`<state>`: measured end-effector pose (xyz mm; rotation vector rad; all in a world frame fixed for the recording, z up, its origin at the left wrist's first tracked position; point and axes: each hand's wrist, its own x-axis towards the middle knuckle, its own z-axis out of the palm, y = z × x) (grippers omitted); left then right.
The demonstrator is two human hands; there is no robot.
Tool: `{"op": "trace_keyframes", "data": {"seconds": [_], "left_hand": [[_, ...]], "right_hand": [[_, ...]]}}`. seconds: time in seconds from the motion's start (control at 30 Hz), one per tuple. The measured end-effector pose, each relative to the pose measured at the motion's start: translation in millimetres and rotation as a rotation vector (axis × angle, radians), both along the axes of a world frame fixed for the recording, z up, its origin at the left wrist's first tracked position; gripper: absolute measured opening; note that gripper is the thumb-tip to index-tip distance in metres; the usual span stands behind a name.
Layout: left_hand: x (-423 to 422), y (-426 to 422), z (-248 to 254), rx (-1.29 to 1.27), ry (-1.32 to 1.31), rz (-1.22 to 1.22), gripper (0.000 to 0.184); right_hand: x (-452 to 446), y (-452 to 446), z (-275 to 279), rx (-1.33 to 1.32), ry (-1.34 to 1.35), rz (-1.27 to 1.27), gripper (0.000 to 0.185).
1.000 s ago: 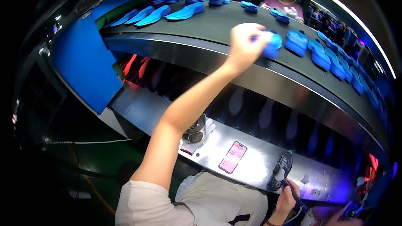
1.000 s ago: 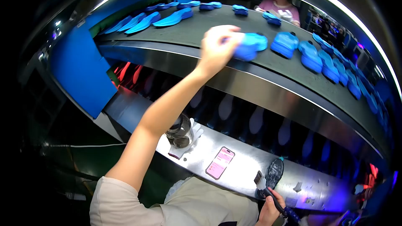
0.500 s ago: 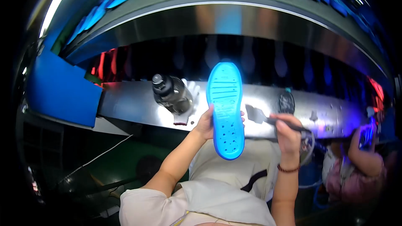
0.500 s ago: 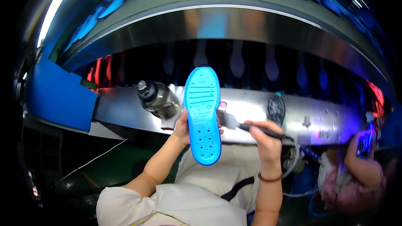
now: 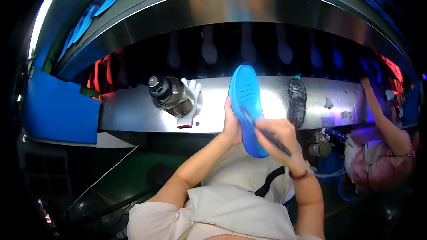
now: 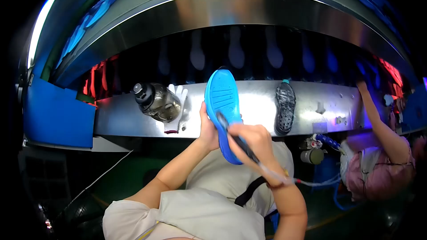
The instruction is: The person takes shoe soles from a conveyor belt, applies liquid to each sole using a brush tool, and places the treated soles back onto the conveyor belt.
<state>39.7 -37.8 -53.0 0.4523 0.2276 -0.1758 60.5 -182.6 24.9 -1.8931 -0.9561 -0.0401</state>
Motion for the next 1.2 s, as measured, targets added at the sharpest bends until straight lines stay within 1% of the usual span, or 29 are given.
{"op": "trace_keyframes", "data": {"seconds": [0.03,0.1,0.17,0.23,0.27,0.3,0.37,0.4,0.43,0.5,0.53,0.57,0.63,0.67,0.7,0.73,0.77,0.8,0.83,0.9,0.93,0.97,1.03,1.07,1.1,1.13,1.17,1.2], "left_hand": [[-2,10,2,0.011,-0.003,0.015,0.086],[-10,22,5,-0.033,-0.055,-0.063,0.091],[-16,12,14,-0.038,-0.018,-0.058,0.093],[-19,-4,23,-0.065,-0.026,-0.156,0.093],[-18,-11,26,-0.143,-0.127,-0.253,0.092],[-18,-17,31,-0.154,-0.127,-0.263,0.092],[-15,-24,48,-0.128,-0.023,-0.225,0.091],[-15,-24,48,-0.091,-0.060,-0.126,0.088],[-15,-17,50,-0.105,-0.056,-0.152,0.086],[-16,-14,56,0.015,-0.034,-0.137,0.086],[-15,-15,57,0.014,-0.024,-0.135,0.086],[-13,-16,58,0.011,-0.031,-0.116,0.088],[-7,-13,57,0.015,-0.045,-0.101,0.089],[-4,-8,55,0.040,-0.161,-0.096,0.092],[-2,-5,55,0.065,-0.273,-0.091,0.094],[-1,-8,56,0.119,-0.238,0.011,0.097],[0,-9,60,0.119,-0.231,0.008,0.097],[2,-10,64,0.117,-0.204,0.103,0.098],[5,-11,66,0.114,-0.179,0.200,0.098],[8,-3,68,0.096,-0.224,0.197,0.097],[7,2,69,0.084,-0.270,0.234,0.096],[5,6,70,0.070,-0.312,0.273,0.095],[3,6,75,0.068,-0.280,0.299,0.094],[4,5,78,0.050,-0.254,0.321,0.094],[6,4,79,0.031,-0.231,0.341,0.095],[9,8,77,0.021,-0.303,0.315,0.096],[9,11,78,0.022,-0.304,0.315,0.096],[8,16,79,0.061,-0.315,0.302,0.096]], "right_hand": [[-7,-8,-3,-0.036,-0.111,0.037,0.010],[-14,-30,5,-0.152,0.072,0.265,0.013],[-3,-35,11,0.105,0.268,0.289,0.015],[13,-33,36,0.230,0.463,0.051,0.016],[22,-30,34,0.283,0.382,-0.083,0.017],[27,-24,37,0.254,0.402,-0.129,0.017],[20,-26,32,0.122,0.534,0.040,0.018],[17,-21,29,0.213,0.266,0.216,0.020],[13,-24,35,0.185,0.223,0.298,0.020],[16,-31,38,0.402,0.572,0.302,0.017],[17,-32,48,0.376,0.653,0.139,0.015],[20,-30,46,0.295,0.581,0.026,0.014],[22,-33,33,0.174,0.291,0.241,0.016],[18,-32,39,0.163,0.220,0.336,0.018],[16,-34,41,0.178,0.273,0.441,0.020],[17,-36,39,0.252,0.355,0.417,0.021],[18,-39,37,0.324,0.439,0.391,0.022],[21,-40,37,0.288,0.333,0.237,0.022],[23,-38,36,0.168,0.234,0.153,0.021],[13,-35,35,0.159,0.189,0.308,0.021],[9,-36,42,0.123,0.133,0.371,0.020],[9,-42,40,0.124,0.186,0.458,0.020],[10,-49,28,0.325,0.368,0.419,0.020],[11,-48,28,0.310,0.374,0.214,0.020],[14,-47,24,0.225,0.266,0.144,0.021],[11,-46,27,0.154,0.206,0.228,0.022],[6,-44,32,0.085,0.143,0.313,0.023],[5,-46,33,0.110,0.169,0.365,0.025]]}}
